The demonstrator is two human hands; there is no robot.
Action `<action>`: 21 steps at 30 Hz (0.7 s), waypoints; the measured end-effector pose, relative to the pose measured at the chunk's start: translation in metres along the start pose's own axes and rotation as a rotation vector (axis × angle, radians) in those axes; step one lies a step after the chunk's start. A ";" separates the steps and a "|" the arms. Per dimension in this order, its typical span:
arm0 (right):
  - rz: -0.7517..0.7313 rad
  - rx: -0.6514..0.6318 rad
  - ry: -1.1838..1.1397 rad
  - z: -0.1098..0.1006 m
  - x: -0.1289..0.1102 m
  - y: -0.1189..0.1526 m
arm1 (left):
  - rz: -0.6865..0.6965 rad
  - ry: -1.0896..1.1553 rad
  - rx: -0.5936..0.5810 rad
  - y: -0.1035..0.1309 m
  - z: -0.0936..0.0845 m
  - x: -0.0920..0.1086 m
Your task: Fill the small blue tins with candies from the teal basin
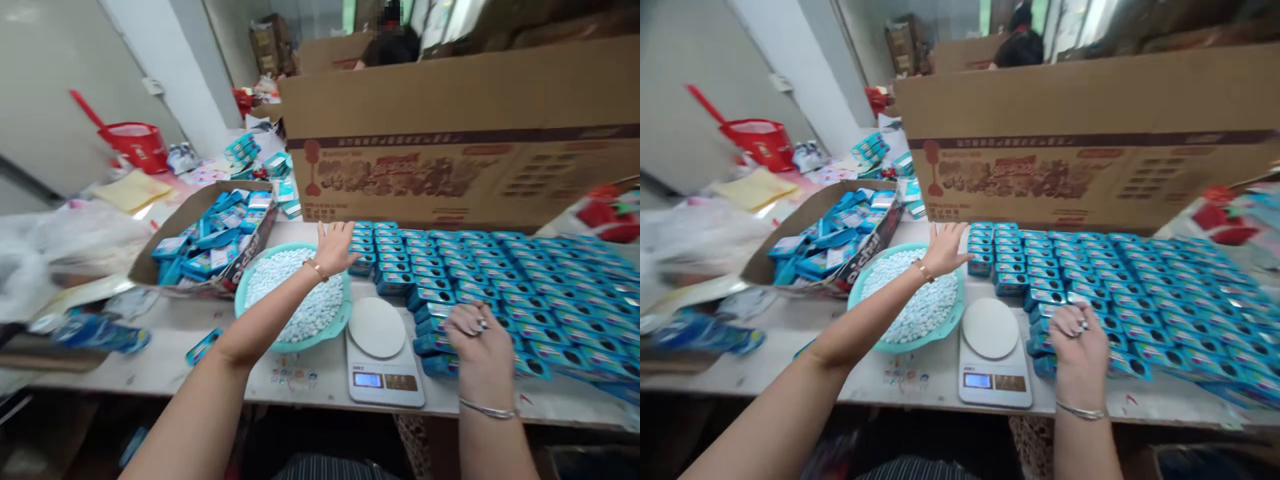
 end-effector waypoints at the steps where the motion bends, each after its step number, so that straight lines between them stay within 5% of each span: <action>1: 0.002 0.005 -0.011 0.001 0.001 0.002 | -0.018 0.041 0.045 0.020 -0.020 -0.016; 4: 0.011 0.026 -0.027 0.004 0.006 0.005 | -0.108 0.056 0.138 0.105 -0.074 -0.073; 6: 0.025 0.055 -0.028 0.006 0.014 0.005 | -0.253 -0.019 0.152 0.170 -0.093 -0.112; 8: 0.046 0.067 -0.029 0.012 0.026 0.003 | -0.414 -0.110 0.091 0.229 -0.090 -0.144; 11: 0.087 0.048 -0.017 0.022 0.048 0.000 | -0.583 -0.250 -0.061 0.290 -0.063 -0.166; 15: 0.142 -0.028 0.025 0.023 0.066 -0.001 | -0.645 -0.227 -0.185 0.322 -0.037 -0.164; 21: 0.043 -0.031 0.021 0.003 0.040 0.007 | -0.372 -0.055 0.051 0.305 -0.080 -0.117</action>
Point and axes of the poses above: each hand's wrist, its own y-axis away from the middle knuckle, its own z-axis out of the palm, x = y × z, the point moved 6 cm from there along -y, towards the middle knuckle
